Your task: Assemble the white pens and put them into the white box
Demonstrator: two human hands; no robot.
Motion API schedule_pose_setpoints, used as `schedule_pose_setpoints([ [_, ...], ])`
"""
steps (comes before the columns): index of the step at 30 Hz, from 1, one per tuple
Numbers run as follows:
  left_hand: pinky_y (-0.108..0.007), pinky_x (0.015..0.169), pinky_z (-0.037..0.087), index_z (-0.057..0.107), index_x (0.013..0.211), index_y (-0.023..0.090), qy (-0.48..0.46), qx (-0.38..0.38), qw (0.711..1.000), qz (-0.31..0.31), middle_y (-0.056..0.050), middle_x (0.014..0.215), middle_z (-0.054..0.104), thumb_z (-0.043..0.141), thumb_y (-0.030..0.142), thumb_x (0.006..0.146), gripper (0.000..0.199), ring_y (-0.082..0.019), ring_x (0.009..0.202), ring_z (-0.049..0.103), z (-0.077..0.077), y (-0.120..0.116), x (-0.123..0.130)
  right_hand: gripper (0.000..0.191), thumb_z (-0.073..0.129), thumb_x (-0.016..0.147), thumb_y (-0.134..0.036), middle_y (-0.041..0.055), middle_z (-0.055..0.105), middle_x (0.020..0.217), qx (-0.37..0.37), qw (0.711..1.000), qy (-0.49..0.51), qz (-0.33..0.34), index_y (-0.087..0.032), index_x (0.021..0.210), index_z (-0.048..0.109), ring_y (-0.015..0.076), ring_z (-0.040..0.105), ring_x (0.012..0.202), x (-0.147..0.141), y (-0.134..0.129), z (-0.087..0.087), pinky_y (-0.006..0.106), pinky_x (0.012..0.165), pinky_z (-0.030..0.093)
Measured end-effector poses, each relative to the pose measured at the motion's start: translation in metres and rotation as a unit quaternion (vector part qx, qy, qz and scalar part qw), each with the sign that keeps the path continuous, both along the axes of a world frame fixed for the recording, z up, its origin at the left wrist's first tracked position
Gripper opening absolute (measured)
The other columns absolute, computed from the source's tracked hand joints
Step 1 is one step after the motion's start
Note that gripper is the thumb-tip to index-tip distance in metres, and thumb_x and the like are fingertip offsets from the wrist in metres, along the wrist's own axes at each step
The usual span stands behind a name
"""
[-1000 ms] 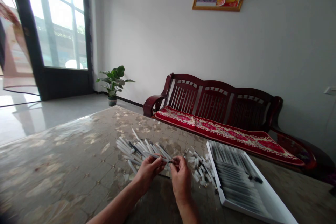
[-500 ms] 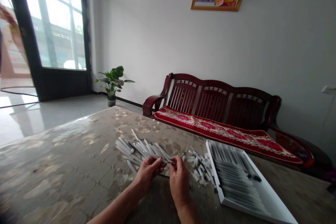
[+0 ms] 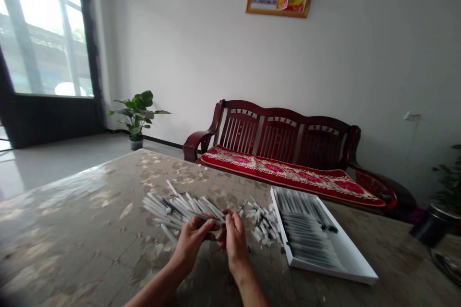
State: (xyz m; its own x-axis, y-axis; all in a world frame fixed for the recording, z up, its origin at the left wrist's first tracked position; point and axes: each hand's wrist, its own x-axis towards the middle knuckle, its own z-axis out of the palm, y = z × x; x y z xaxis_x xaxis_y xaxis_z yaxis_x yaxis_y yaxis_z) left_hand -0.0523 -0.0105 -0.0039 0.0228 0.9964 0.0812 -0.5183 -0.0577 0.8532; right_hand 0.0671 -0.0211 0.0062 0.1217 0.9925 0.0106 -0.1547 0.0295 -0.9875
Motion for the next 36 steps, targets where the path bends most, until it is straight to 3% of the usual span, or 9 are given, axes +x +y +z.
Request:
schedule_pose_setpoints([
  [8, -0.022, 0.048, 0.049, 0.069, 0.081, 0.015, 0.051, 0.042, 0.997, -0.034, -0.003, 0.069, 0.067, 0.083, 0.044, 0.06, 0.039, -0.018, 0.065, 0.066, 0.006, -0.007, 0.002, 0.055, 0.075, 0.06, -0.059, -0.016, 0.032, 0.034, -0.087, 0.986, 0.1, 0.1, -0.02, 0.095, 0.057, 0.0032, 0.016, 0.029, 0.014, 0.002, 0.009, 0.017, 0.031, 0.011],
  [11, -0.021, 0.047, 0.046, 0.069, 0.094, 0.016, 0.048, 0.001, 0.995, -0.088, -0.004, 0.079, 0.07, 0.082, 0.05, 0.061, 0.049, -0.016, 0.061, 0.065, 0.01, -0.012, 0.002, 0.049, 0.074, 0.064, -0.053, -0.0172, 0.028, 0.035, -0.048, 0.985, 0.098, 0.134, -0.019, 0.095, 0.057, 0.0023, 0.013, 0.03, 0.036, 0.003, 0.018, 0.016, 0.032, 0.01],
  [15, -0.017, 0.037, 0.029, 0.071, 0.092, 0.012, 0.065, -0.071, 0.964, -0.248, -0.006, 0.072, 0.069, 0.058, 0.068, 0.076, 0.059, -0.006, 0.043, 0.049, 0.012, -0.018, -0.004, 0.035, 0.068, 0.072, -0.046, -0.0153, 0.029, 0.037, -0.022, 0.984, -0.008, 0.175, -0.019, 0.093, 0.059, 0.003, 0.013, 0.032, 0.055, -0.002, 0.029, 0.02, 0.034, 0.008],
  [18, -0.018, 0.035, 0.022, 0.071, 0.08, 0.011, 0.107, -0.105, 0.921, -0.36, -0.002, 0.058, 0.062, 0.063, 0.067, 0.073, 0.056, -0.005, 0.037, 0.04, 0.011, -0.02, -0.004, 0.031, 0.065, 0.075, -0.045, -0.0125, 0.031, 0.041, -0.029, 0.981, -0.084, 0.175, -0.019, 0.091, 0.061, 0.0047, 0.016, 0.035, 0.054, -0.004, 0.029, 0.023, 0.037, 0.009],
  [22, -0.016, 0.036, 0.026, 0.068, 0.074, 0.012, 0.074, -0.137, 0.93, -0.333, 0.002, 0.055, 0.058, 0.076, 0.056, 0.067, 0.045, -0.004, 0.038, 0.042, 0.007, -0.017, -0.001, 0.036, 0.052, 0.083, -0.053, -0.0049, 0.047, 0.049, -0.005, 0.973, -0.209, 0.1, -0.02, 0.094, 0.064, 0.0107, 0.037, 0.04, 0.061, 0.006, 0.021, 0.024, 0.041, 0.023],
  [24, -0.014, 0.038, 0.03, 0.068, 0.074, 0.012, 0.023, -0.154, 0.948, -0.277, 0.001, 0.059, 0.06, 0.077, 0.053, 0.068, 0.042, -0.004, 0.044, 0.048, 0.007, -0.013, -0.001, 0.03, 0.049, 0.085, -0.045, 0.0022, 0.063, 0.067, 0.019, 0.935, -0.353, -0.007, -0.021, 0.092, 0.066, 0.0165, 0.056, 0.057, 0.075, 0.012, 0.017, 0.025, 0.05, 0.037],
  [26, -0.013, 0.042, 0.035, 0.068, 0.076, 0.013, -0.024, -0.165, 0.959, -0.229, 0.001, 0.064, 0.062, 0.078, 0.047, 0.07, 0.036, -0.006, 0.051, 0.055, 0.008, -0.01, -0.003, 0.023, 0.049, 0.085, -0.033, 0.0068, 0.069, 0.09, 0.021, 0.851, -0.514, -0.109, -0.022, 0.092, 0.068, 0.0205, 0.064, 0.082, 0.094, 0.016, 0.012, 0.027, 0.066, 0.044],
  [30, -0.015, 0.053, 0.049, 0.07, 0.084, 0.012, -0.087, -0.181, 0.966, -0.163, -0.002, 0.069, 0.065, 0.071, 0.03, 0.082, 0.018, -0.009, 0.062, 0.064, 0.011, -0.003, -0.004, 0.025, 0.049, 0.087, -0.024, 0.0115, 0.068, 0.106, -0.04, 0.711, -0.687, -0.144, -0.02, 0.097, 0.071, 0.0236, 0.066, 0.095, 0.118, 0.014, 0.003, 0.029, 0.077, 0.045],
  [36, -0.017, 0.061, 0.056, 0.068, 0.092, 0.012, -0.148, -0.183, 0.969, -0.078, -0.004, 0.071, 0.07, 0.064, 0.009, 0.086, 0.008, -0.007, 0.056, 0.065, 0.008, 0.004, -0.004, 0.025, 0.054, 0.084, -0.017, 0.0094, 0.071, 0.102, -0.046, 0.696, -0.708, -0.106, -0.02, 0.101, 0.073, 0.0232, 0.068, 0.097, 0.118, 0.011, -0.007, 0.028, 0.081, 0.046],
])
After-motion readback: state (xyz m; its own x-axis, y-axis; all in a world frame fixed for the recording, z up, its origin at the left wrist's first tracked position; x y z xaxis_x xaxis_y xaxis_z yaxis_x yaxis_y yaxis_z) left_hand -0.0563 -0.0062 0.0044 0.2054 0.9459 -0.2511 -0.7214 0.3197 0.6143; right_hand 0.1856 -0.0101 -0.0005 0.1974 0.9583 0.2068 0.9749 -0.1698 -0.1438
